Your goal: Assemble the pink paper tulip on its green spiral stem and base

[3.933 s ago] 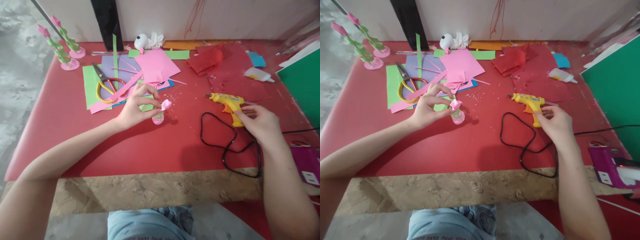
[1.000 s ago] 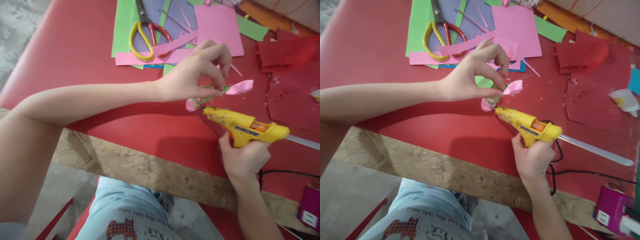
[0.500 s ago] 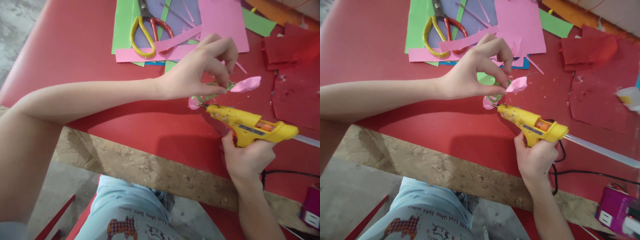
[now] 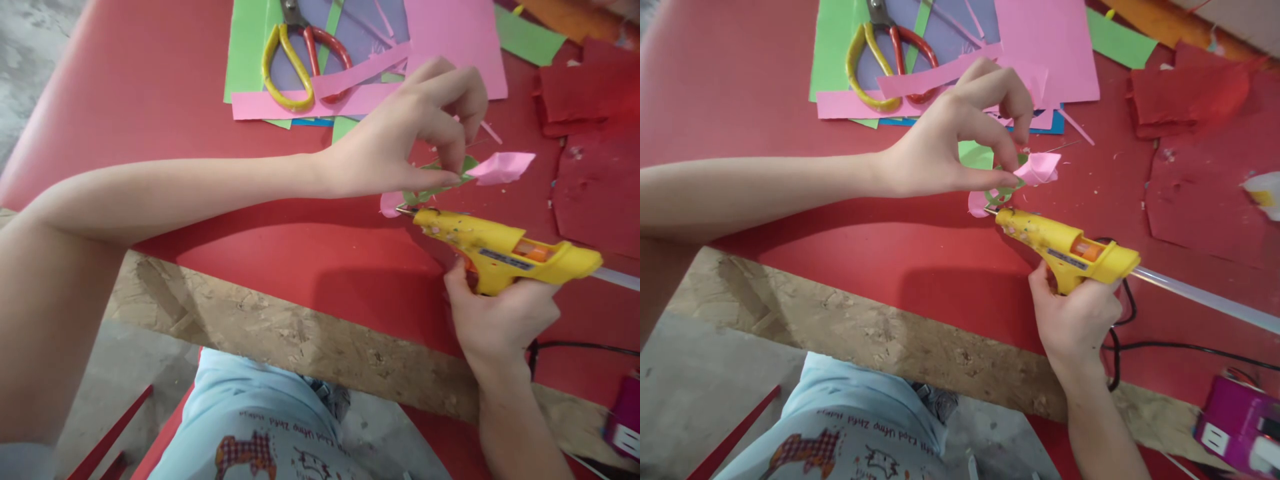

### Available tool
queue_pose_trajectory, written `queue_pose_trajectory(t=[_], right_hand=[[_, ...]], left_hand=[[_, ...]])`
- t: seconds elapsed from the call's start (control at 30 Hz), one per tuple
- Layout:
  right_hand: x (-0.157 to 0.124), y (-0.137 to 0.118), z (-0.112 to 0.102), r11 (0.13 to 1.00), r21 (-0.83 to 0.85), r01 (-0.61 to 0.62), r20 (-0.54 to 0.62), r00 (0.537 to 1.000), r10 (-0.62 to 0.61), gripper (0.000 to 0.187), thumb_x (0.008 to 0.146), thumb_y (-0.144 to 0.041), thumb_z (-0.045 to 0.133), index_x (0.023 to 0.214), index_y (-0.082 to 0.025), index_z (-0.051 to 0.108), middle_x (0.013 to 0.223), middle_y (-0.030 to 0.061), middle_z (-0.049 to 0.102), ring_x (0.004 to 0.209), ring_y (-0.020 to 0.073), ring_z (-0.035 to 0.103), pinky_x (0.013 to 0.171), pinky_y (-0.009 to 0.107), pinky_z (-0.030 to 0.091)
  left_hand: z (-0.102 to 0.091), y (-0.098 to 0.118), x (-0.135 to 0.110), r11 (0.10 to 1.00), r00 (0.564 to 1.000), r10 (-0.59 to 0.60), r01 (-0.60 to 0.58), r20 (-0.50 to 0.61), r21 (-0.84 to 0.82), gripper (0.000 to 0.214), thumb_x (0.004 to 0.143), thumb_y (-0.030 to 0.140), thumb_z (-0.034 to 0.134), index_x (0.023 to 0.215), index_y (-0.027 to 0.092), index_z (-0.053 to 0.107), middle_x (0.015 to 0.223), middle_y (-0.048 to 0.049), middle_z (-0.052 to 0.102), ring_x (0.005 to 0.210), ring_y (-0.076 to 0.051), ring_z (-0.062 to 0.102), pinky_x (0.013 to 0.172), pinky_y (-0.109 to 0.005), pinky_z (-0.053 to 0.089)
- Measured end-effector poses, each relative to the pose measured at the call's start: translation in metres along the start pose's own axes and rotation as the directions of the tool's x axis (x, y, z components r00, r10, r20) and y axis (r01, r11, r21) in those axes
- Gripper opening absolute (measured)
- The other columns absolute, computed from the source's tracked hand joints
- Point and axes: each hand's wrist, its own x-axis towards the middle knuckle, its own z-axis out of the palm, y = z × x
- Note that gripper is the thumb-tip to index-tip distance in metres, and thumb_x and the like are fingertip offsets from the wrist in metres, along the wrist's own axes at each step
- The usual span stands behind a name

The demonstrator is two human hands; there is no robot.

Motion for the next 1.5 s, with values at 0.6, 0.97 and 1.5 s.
queue_pose_trajectory(t=[0.6,0.97,1.5], right_hand=[[0.012,-0.015,-0.020,0.984,0.036,-0.173,-0.004,0.985,0.173,0.065,0.043,-0.054,0.061,0.091,-0.008,0.057,0.071,0.0175,0.060,0.071,0.0411,0.065,0.058,0.046,0.048],[0.014,-0.002,-0.009,0.990,0.117,-0.081,-0.051,0.995,0.087,0.060,0.045,-0.066,0.062,0.080,-0.021,0.043,0.073,0.0144,0.063,0.074,0.0385,0.065,0.061,0.047,0.049],[0.007,-0.008,-0.014,0.937,0.272,0.220,-0.090,0.975,-0.203,0.034,0.076,-0.045,0.061,0.075,-0.022,0.036,0.065,0.0020,0.044,0.062,0.0178,0.049,0.056,0.030,0.036]], left_hand=[[0.000,0.006,0.000,0.999,1.000,0.017,-0.016,-0.019,0.050,0.018,0.081,0.015,0.065,0.065,0.010,0.068,0.100,-0.0023,0.058,0.110,-0.014,0.048,0.095,-0.029,0.034],[0.011,-0.013,-0.005,0.979,0.964,0.203,-0.201,-0.170,0.029,0.016,0.079,0.018,0.065,0.064,0.016,0.061,0.094,-0.0012,0.059,0.104,-0.017,0.055,0.093,-0.037,0.042],[0.015,-0.024,-0.008,0.960,0.920,0.274,-0.279,-0.281,0.024,0.017,0.077,0.018,0.067,0.065,0.022,0.055,0.090,-0.0021,0.065,0.095,-0.021,0.059,0.089,-0.047,0.050]])
